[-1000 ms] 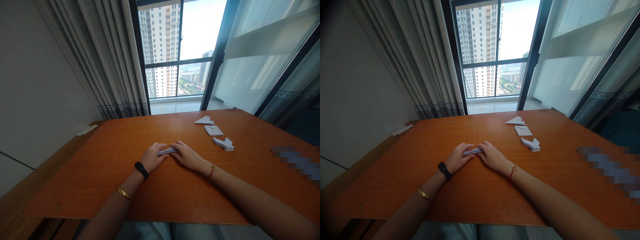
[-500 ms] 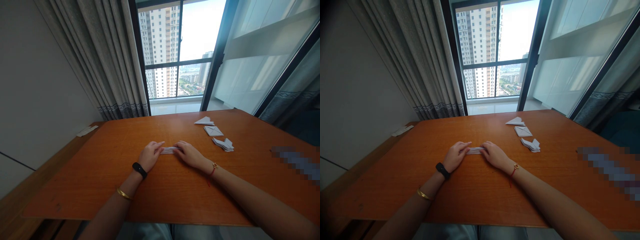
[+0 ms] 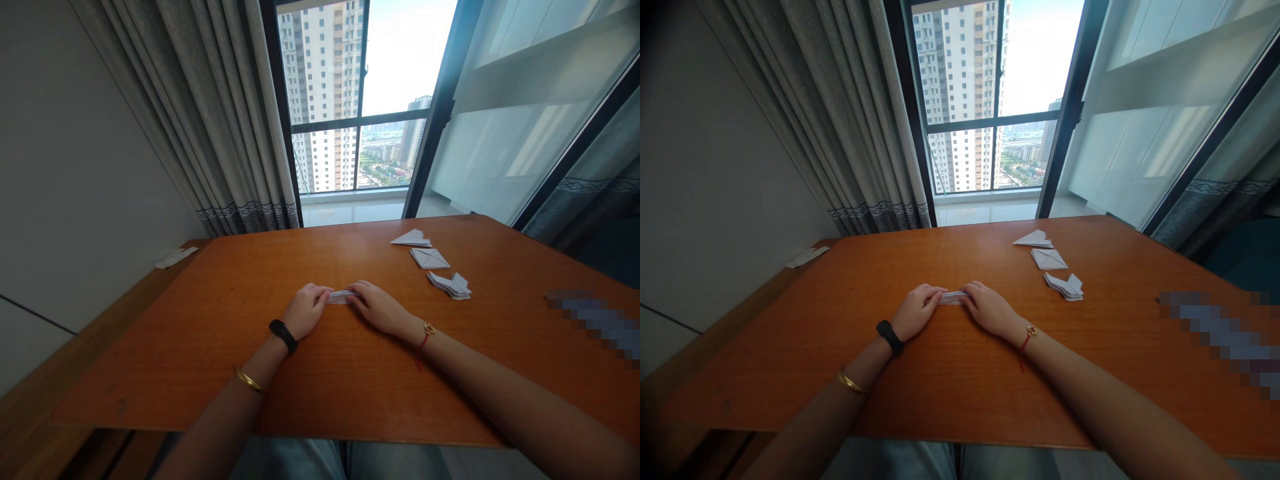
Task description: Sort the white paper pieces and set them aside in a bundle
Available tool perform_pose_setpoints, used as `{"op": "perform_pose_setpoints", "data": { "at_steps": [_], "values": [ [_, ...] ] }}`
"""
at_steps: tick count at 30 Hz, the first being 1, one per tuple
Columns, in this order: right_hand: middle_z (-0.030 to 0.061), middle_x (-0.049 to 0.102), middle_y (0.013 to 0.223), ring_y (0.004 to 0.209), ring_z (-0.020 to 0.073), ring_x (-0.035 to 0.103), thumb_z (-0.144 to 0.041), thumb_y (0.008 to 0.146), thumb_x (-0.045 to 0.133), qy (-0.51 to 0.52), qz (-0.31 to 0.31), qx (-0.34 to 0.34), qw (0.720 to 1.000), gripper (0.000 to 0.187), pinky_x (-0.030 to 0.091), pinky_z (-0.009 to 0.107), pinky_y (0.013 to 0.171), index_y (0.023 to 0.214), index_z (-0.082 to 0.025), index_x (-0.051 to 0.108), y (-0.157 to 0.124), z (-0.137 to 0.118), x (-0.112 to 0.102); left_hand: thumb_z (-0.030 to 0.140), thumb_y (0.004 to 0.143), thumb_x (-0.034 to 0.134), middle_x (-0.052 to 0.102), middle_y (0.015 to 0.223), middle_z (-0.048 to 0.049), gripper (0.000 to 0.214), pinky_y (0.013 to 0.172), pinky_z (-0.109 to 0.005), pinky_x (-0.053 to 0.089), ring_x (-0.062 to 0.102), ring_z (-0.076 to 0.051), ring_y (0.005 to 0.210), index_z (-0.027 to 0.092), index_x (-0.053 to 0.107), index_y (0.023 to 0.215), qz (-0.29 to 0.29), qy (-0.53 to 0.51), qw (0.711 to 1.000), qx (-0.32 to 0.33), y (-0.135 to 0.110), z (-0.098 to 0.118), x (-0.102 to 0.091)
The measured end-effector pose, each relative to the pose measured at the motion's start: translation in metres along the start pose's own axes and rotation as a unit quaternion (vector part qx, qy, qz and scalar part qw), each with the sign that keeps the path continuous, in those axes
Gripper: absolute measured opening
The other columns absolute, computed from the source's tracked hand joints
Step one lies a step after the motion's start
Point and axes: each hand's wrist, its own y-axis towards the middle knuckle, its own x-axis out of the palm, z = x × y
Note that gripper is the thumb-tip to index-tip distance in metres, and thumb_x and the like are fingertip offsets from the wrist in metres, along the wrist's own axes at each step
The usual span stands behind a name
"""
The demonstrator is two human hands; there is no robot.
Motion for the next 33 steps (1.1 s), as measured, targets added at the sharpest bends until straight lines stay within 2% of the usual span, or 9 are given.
{"op": "perform_pose_setpoints", "data": {
  "at_steps": [8,12,15,19,21,24,28,30,33],
  "values": [
    [0.0088,0.063,0.099,0.091,0.0191,0.057,-0.027,0.094,0.044,0.01,0.002,-0.004,1.0,0.024,0.044,0.031,0.084,0.106,-0.016,0.06,-0.0012,-0.0008,-0.0012,0.031,0.09,0.047,0.07,0.091,-0.0043,0.027,0.083,-0.032,0.047,0.062,-0.018,0.088,0.02,0.071,0.093,0.027,-0.028,0.999,-0.024,0.0011,0.0,-0.0004],
    [0.0088,0.064,0.097,0.088,0.0191,0.058,-0.027,0.093,0.043,0.005,0.001,0.002,1.0,0.022,0.044,0.03,0.081,0.102,-0.016,0.061,-0.0015,0.0007,-0.0007,0.037,0.087,0.054,0.068,0.099,-0.005,0.026,0.084,-0.03,0.047,0.061,-0.018,0.091,0.019,0.068,0.101,0.029,-0.04,0.999,-0.023,-0.001,0.0006,-0.0015],
    [0.0086,0.063,0.096,0.087,0.0189,0.057,-0.027,0.094,0.043,0.002,0.001,0.001,1.0,0.022,0.044,0.03,0.08,0.1,-0.016,0.061,-0.0016,0.0012,-0.0001,0.035,0.084,0.059,0.067,0.099,-0.0046,0.026,0.082,-0.029,0.047,0.06,-0.018,0.09,0.019,0.066,0.103,0.006,-0.028,1.0,-0.006,-0.0018,-0.0008,-0.0014],
    [0.0081,0.063,0.095,0.087,0.0186,0.057,-0.027,0.094,0.043,-0.003,-0.002,-0.005,1.0,0.021,0.043,0.03,0.081,0.1,-0.016,0.06,-0.0022,0.0003,0.0006,0.03,0.087,0.054,0.066,0.084,-0.0034,0.019,0.073,-0.028,0.045,0.059,-0.018,0.08,0.019,0.069,0.088,-0.036,0.018,0.999,0.001,-0.001,-0.0036,-0.0004],
    [0.0083,0.062,0.095,0.087,0.0185,0.057,-0.027,0.094,0.043,-0.005,-0.004,-0.005,1.0,0.021,0.043,0.03,0.081,0.1,-0.016,0.06,-0.0025,0.0001,0.0008,0.031,0.087,0.053,0.066,0.084,-0.0035,0.019,0.072,-0.028,0.045,0.058,-0.018,0.08,0.019,0.069,0.089,-0.04,0.026,0.999,-0.004,-0.001,-0.0039,-0.0002],
    [0.0084,0.062,0.094,0.085,0.0186,0.057,-0.027,0.094,0.043,-0.009,-0.001,-0.002,1.0,0.021,0.044,0.03,0.079,0.099,-0.016,0.06,-0.0022,0.0008,0.0007,0.035,0.086,0.056,0.065,0.094,-0.0041,0.023,0.077,-0.029,0.045,0.059,-0.019,0.086,0.021,0.066,0.101,-0.021,0.022,1.0,-0.004,-0.0021,-0.0027,-0.0004],
    [0.0081,0.063,0.094,0.087,0.0187,0.057,-0.026,0.094,0.043,0.001,0.002,-0.013,1.0,0.021,0.044,0.03,0.081,0.1,-0.016,0.06,-0.0016,0.0016,-0.0001,0.043,0.088,0.051,0.063,0.108,-0.0064,0.038,0.084,-0.032,0.045,0.059,-0.02,0.095,0.021,0.058,0.118,0.043,0.028,0.998,-0.024,-0.003,-0.0027,-0.0007],
    [0.008,0.063,0.093,0.086,0.0187,0.056,-0.026,0.094,0.043,0.003,0.002,-0.014,1.0,0.021,0.044,0.03,0.081,0.1,-0.016,0.06,-0.0015,0.0013,-0.0006,0.042,0.09,0.047,0.064,0.103,-0.0063,0.035,0.084,-0.032,0.045,0.06,-0.02,0.093,0.021,0.06,0.114,0.051,0.029,0.997,-0.045,-0.0023,-0.0045,-0.0003],
    [0.0082,0.063,0.092,0.084,0.0187,0.057,-0.026,0.094,0.043,0.0,0.0,-0.009,1.0,0.021,0.044,0.03,0.079,0.099,-0.016,0.061,-0.0015,0.0003,-0.001,0.039,0.091,0.045,0.068,0.098,-0.0059,0.03,0.083,-0.032,0.045,0.061,-0.02,0.092,0.019,0.065,0.101,0.032,0.002,0.998,-0.052,-0.0001,-0.007,0.0011]
  ]
}}
